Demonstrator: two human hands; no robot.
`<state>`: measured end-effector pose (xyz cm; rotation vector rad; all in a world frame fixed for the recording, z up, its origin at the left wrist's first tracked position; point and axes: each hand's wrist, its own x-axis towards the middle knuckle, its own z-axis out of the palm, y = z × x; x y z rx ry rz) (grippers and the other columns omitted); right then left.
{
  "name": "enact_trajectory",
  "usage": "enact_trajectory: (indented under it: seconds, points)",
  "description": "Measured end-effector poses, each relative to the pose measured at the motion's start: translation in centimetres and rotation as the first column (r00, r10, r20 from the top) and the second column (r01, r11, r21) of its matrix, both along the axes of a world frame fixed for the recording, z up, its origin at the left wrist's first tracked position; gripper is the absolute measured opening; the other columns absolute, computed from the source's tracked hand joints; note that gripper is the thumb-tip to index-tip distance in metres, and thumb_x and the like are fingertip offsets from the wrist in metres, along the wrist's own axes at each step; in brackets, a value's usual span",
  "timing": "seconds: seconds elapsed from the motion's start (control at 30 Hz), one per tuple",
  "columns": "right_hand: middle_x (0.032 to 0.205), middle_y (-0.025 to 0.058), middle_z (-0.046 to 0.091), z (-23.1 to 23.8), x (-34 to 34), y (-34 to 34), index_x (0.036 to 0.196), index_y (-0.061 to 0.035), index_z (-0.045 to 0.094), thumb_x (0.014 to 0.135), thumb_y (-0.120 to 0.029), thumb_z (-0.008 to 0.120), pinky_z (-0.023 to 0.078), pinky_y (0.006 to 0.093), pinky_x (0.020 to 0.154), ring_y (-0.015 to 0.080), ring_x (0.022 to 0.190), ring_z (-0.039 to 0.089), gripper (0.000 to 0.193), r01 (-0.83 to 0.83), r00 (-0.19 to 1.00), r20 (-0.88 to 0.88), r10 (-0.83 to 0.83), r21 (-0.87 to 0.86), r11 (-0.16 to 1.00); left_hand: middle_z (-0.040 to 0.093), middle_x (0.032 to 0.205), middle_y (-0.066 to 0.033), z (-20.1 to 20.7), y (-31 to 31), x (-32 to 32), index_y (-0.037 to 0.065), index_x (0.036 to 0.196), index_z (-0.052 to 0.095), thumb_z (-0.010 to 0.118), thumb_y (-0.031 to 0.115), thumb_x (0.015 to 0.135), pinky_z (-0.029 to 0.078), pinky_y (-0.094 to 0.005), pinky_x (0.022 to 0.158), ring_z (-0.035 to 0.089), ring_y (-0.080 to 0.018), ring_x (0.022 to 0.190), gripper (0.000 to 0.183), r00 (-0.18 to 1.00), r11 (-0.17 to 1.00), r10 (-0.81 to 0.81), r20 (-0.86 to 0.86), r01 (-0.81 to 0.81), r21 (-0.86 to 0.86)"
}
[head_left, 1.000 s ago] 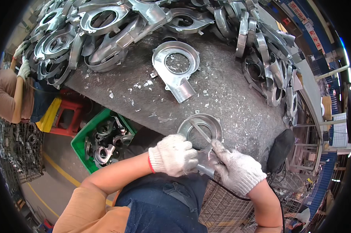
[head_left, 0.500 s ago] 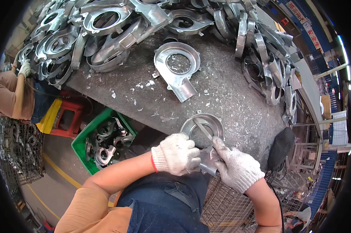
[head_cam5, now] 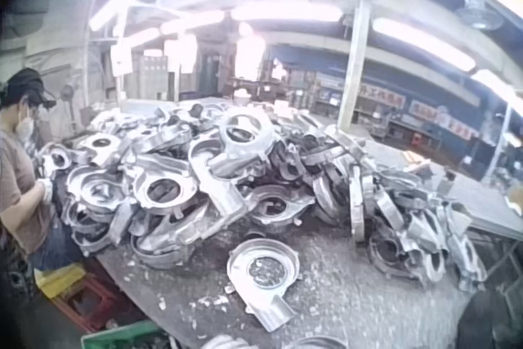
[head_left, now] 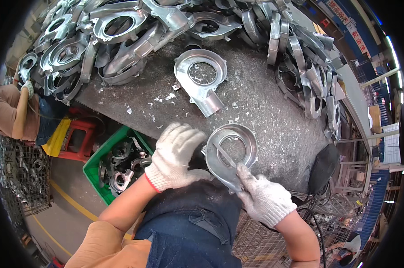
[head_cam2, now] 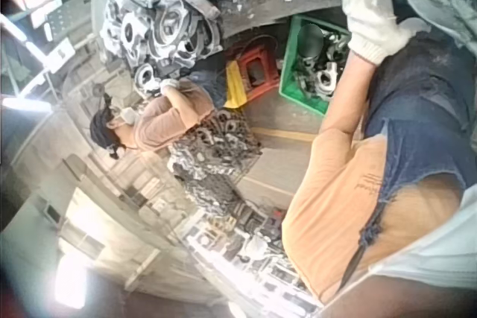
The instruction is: The person deburrs metal casings by scraping their edges and contours with a hand tool, turning and rotating each part to scrape different sides.
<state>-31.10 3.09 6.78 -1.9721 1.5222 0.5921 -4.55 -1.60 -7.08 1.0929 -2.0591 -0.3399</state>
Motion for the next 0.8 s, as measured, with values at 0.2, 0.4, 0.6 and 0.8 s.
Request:
enact_trajectory:
  seconds: [0.2,0.4,0.6,0.8]
  points:
    - [0.113,0.0284,0.072,0.4,0.1,0.4,0.170,-0.0185,0.041,0.104,-0.032,0.070,0.064,0.0563,0.081,0.0501,0.091,0.077,0.074,-0.046,0.998,0.035,0.046,-0.001,0.999,0.075,0.130,-0.0210,-0.6,0.1,-0.4,0.001,0.132,0.073,0.094,0.065,0.061,0.047,-0.0618,0.118,0.069,-0.0444,0.126,0.098,0.997,1.000,-0.018,0.069,0.018,0.004]
    - [0.115,0.0297,0.073,0.2,0.0,0.9,0.170,-0.0212,0.042,0.103,-0.032,0.072,0.064,0.0569,0.081,0.0510,0.093,0.077,0.074,-0.017,1.000,0.023,0.017,0.011,1.000,0.075,0.130,-0.0212,-0.7,0.1,-0.6,-0.001,0.131,0.073,0.093,0.066,0.062,0.047,-0.0621,0.118,0.069,-0.0441,0.125,0.098,0.998,1.000,-0.013,0.065,0.014,-0.008]
    - [0.115,0.0291,0.073,-0.5,-0.6,1.5,0.169,-0.0218,0.043,0.102,-0.031,0.073,0.064,0.0569,0.081,0.0506,0.092,0.077,0.074,-0.072,0.994,0.082,0.077,-0.067,0.995,0.075,0.129,-0.0212,-0.5,0.1,-0.7,-0.002,0.132,0.072,0.094,0.064,0.060,0.046,-0.0616,0.118,0.069,-0.0446,0.124,0.100,0.996,1.000,-0.017,0.085,0.017,-0.003]
    - [0.120,0.0311,0.072,-0.7,-1.7,1.5,0.171,-0.0232,0.036,0.105,-0.035,0.069,0.066,0.0554,0.073,0.0495,0.090,0.079,0.074,-0.087,0.996,0.020,0.087,-0.021,0.996,0.073,0.133,-0.0197,0.0,0.1,-0.6,0.002,0.132,0.073,0.095,0.057,0.060,0.049,-0.0605,0.115,0.069,-0.0432,0.125,0.093,0.999,1.000,-0.028,0.038,0.028,0.003]
